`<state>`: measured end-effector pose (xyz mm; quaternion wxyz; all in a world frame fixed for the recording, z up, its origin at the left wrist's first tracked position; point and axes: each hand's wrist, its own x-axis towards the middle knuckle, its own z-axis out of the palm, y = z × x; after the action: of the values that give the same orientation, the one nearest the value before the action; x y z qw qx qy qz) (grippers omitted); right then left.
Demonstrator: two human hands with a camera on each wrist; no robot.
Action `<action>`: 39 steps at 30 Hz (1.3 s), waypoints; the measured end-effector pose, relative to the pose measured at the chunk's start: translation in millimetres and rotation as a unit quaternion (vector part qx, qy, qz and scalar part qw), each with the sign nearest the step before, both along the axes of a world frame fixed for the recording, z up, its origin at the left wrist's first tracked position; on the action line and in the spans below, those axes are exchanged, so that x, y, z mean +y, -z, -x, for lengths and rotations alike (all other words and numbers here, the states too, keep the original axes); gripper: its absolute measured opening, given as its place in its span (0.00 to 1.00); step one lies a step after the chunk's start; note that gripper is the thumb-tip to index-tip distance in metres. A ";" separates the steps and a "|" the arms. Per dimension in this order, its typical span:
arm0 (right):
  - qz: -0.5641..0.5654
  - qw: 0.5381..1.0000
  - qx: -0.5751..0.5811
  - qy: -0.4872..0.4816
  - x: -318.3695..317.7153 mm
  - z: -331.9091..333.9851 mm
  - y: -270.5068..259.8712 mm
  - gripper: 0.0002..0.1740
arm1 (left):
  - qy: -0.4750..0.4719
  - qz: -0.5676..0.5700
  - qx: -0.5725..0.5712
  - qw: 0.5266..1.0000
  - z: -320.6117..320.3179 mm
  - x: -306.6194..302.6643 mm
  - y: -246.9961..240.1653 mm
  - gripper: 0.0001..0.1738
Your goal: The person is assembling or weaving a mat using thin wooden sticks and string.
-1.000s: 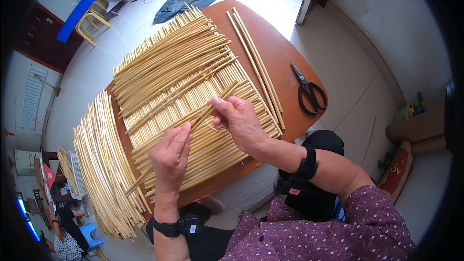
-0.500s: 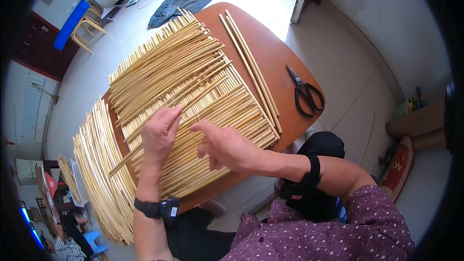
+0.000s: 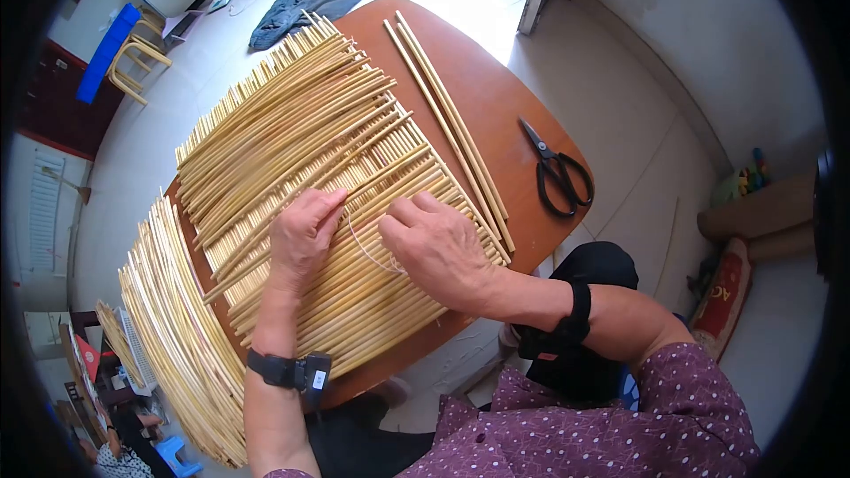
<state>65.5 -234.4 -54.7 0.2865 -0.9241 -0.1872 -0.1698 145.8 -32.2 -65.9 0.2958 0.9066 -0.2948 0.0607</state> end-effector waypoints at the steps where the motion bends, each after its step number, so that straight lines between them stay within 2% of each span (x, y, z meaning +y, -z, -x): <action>1: 0.001 1.000 0.001 0.001 -0.9 -0.1 -1.6 0.05 | 0.005 0.003 0.000 1.000 -0.5 -0.8 0.0 0.11; 4: 0.026 0.999 0.031 0.010 -3.4 -1.1 -3.2 0.03 | 0.002 0.002 0.019 1.000 -0.8 -1.8 0.0 0.12; 6: 0.044 0.998 -0.044 0.024 -4.8 -4.4 2.7 0.05 | 0.000 -0.001 0.026 1.000 0.0 -1.6 -2.8 0.12; 7: 0.044 0.998 -0.044 0.024 -4.7 -4.7 5.8 0.05 | -0.002 -0.003 0.033 0.999 0.2 -1.4 -3.6 0.12; 12: 0.097 0.994 0.009 0.043 -0.9 -3.2 20.8 0.09 | 0.007 -0.014 0.021 1.000 -1.5 1.4 -2.3 0.11; 28: 0.089 0.994 0.037 0.043 -14.8 -30.4 24.8 0.08 | 0.010 0.009 0.021 1.000 1.2 2.8 0.1 0.12; 30: 0.036 0.997 0.069 0.027 -17.1 -34.4 29.4 0.08 | 0.002 0.009 0.029 1.000 2.4 3.4 -0.2 0.11; 35: 0.013 1.000 -0.002 0.026 -14.8 -38.1 37.0 0.06 | -0.006 0.009 0.038 0.999 2.6 4.6 2.1 0.11; 39: 0.015 0.999 0.013 0.029 -12.0 -38.4 40.6 0.06 | -0.016 0.001 0.030 0.999 1.9 3.0 4.2 0.10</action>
<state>103.9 -246.3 -95.3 0.2700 -0.9355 -0.1587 -0.1636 144.0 -29.2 -70.1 0.3041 0.9124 -0.2712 0.0385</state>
